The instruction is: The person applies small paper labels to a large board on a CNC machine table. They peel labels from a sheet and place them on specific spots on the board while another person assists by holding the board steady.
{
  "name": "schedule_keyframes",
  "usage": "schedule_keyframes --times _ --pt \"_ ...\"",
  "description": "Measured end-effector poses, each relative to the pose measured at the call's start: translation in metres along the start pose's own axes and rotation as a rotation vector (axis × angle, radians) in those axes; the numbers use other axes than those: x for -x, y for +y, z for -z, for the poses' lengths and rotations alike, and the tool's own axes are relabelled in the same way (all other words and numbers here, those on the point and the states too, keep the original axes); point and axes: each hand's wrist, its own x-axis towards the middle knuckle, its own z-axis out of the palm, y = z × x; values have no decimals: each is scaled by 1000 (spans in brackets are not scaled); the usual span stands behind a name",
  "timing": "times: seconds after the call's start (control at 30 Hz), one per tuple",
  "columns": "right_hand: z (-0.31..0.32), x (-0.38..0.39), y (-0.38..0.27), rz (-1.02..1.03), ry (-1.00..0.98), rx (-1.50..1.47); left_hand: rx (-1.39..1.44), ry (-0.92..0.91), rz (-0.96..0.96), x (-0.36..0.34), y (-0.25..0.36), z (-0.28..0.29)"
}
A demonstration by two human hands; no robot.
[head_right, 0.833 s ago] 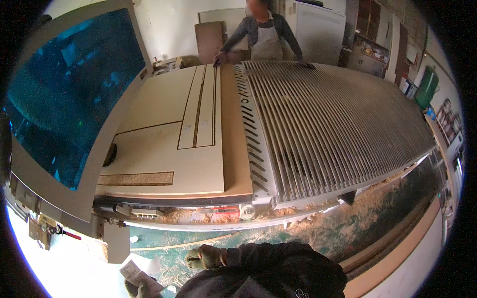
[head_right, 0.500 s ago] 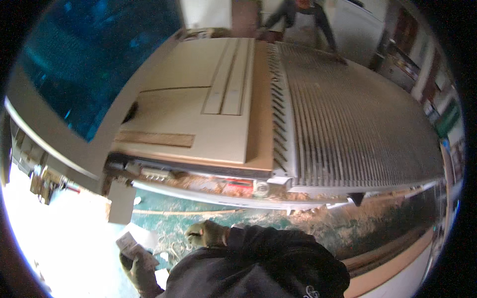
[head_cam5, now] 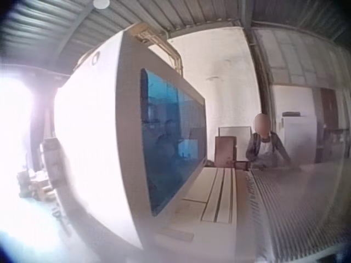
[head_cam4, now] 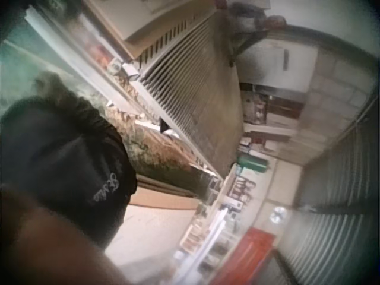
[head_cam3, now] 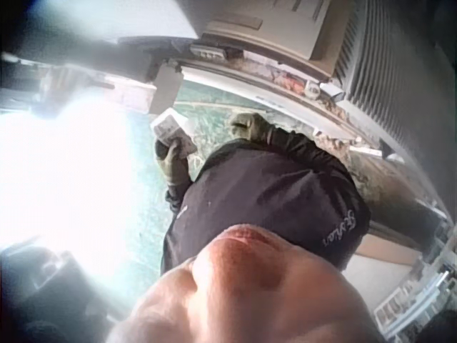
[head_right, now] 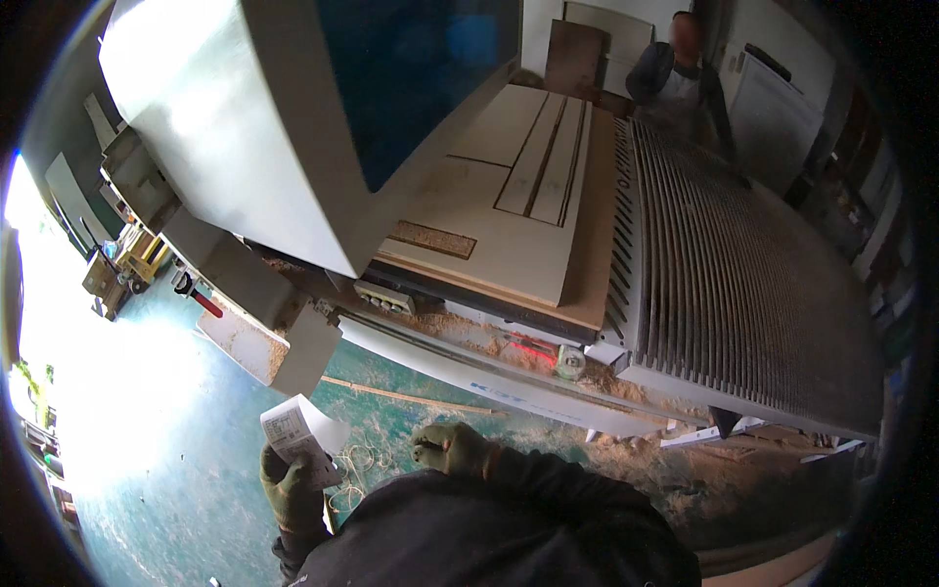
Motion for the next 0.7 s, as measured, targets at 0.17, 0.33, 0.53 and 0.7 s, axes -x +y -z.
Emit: schedule_keyframes --times 0.17,0.33,0.53,0.7 --pt "-18 10 -18 -21 62 95 64 -63 32 -2 8 17" --pt "-33 11 -18 -55 79 -1 124 -106 29 -11 4 34" --pt "-50 14 -19 -62 79 -112 257 -84 5 -12 6 52" --pt "-58 10 -31 -14 75 44 327 -97 -8 -18 16 64"
